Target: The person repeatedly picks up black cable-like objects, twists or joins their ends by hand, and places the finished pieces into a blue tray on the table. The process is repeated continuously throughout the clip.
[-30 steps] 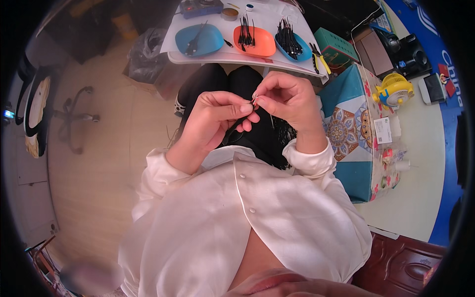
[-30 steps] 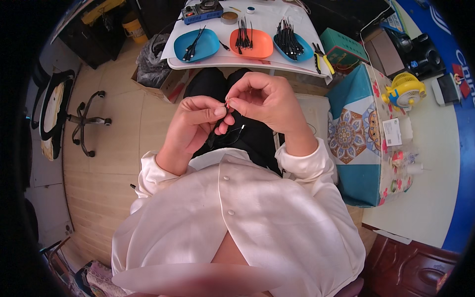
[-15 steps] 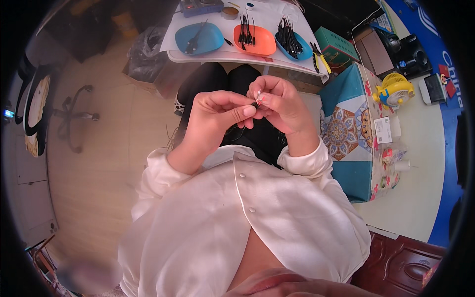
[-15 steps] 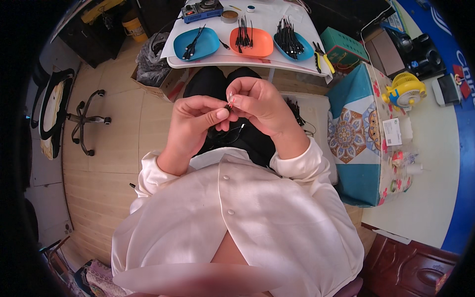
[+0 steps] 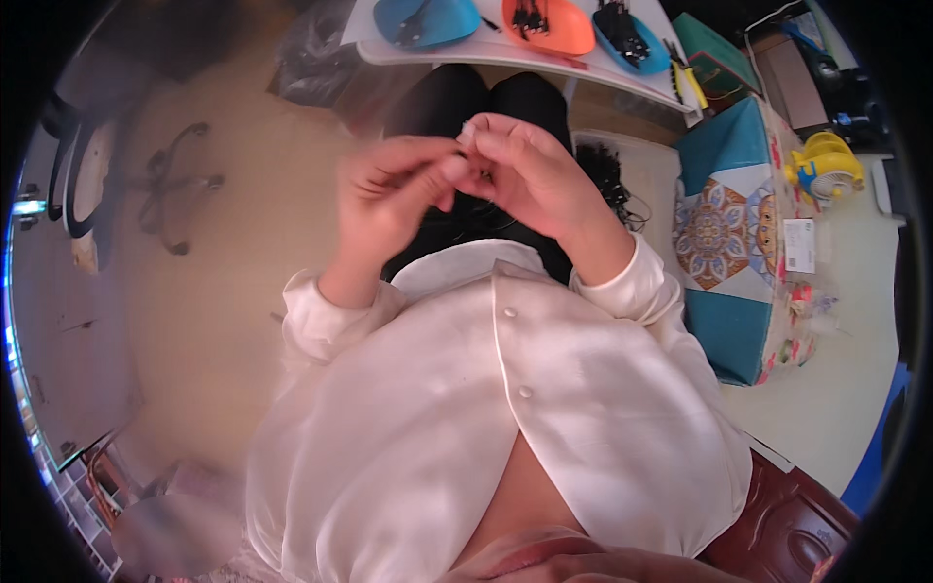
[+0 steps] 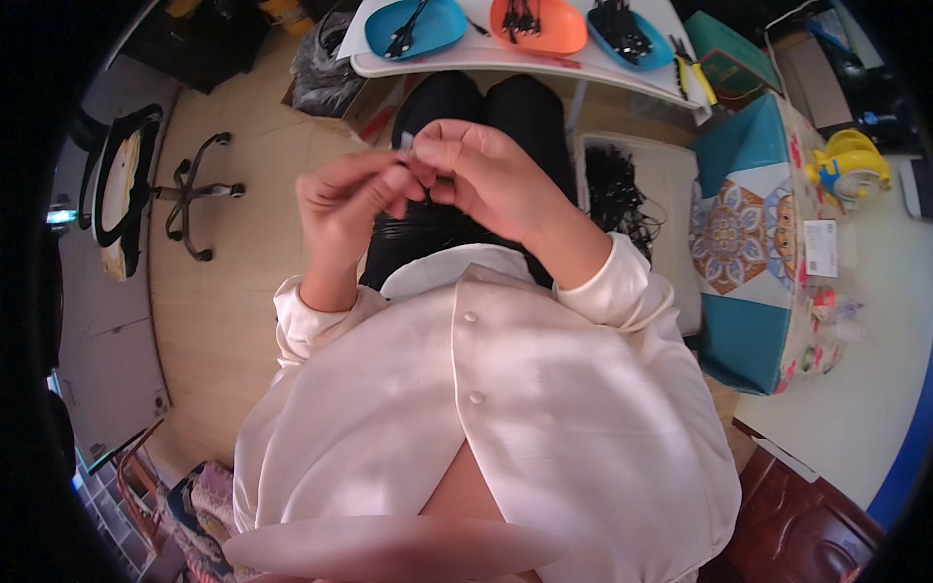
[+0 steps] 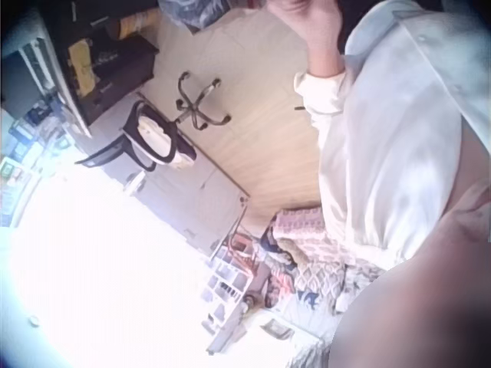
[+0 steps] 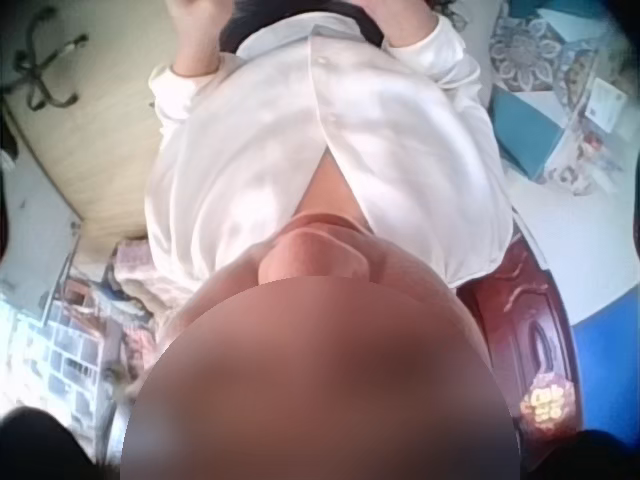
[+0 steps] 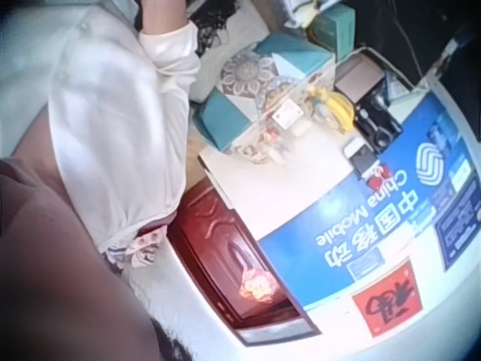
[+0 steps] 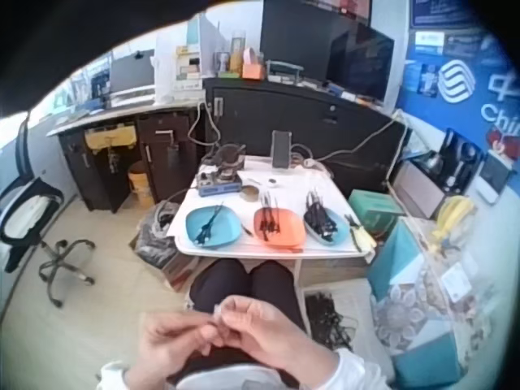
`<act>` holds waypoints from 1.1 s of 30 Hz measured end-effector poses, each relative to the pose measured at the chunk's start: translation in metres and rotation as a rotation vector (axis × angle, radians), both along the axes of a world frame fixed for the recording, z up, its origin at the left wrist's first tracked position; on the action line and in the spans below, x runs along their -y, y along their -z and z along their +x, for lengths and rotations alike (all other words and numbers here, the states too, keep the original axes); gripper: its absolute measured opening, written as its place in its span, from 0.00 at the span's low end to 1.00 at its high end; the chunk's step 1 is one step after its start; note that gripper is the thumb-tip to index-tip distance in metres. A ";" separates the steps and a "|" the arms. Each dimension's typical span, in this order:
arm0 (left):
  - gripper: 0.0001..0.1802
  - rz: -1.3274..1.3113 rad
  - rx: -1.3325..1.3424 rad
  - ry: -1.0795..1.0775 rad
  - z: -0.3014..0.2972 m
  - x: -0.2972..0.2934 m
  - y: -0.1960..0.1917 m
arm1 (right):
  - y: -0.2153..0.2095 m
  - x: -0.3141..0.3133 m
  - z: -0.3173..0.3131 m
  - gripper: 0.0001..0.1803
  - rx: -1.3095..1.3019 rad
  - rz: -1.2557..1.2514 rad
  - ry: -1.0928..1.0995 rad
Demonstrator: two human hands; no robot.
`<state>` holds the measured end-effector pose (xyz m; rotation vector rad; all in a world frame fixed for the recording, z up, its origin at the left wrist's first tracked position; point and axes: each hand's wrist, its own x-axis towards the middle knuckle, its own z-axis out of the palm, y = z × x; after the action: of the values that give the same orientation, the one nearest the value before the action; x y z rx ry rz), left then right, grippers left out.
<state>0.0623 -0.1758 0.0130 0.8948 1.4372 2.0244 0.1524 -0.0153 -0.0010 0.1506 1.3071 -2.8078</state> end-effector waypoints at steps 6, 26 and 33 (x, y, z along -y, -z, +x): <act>0.10 0.192 0.372 -0.330 -0.060 0.059 0.025 | 0.067 -0.003 -0.037 0.05 -0.011 1.277 -0.032; 0.11 0.343 0.671 -0.217 -0.061 0.049 0.031 | 0.018 -0.001 0.046 0.06 -0.245 1.822 -0.411; 0.10 0.262 0.388 -0.165 -0.017 0.009 -0.006 | 0.032 -0.020 0.056 0.10 -0.182 1.617 -0.403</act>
<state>0.0448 -0.1849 0.0185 0.4508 1.0795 2.3877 0.2081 0.0049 -0.0332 -0.2978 2.7720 -0.8938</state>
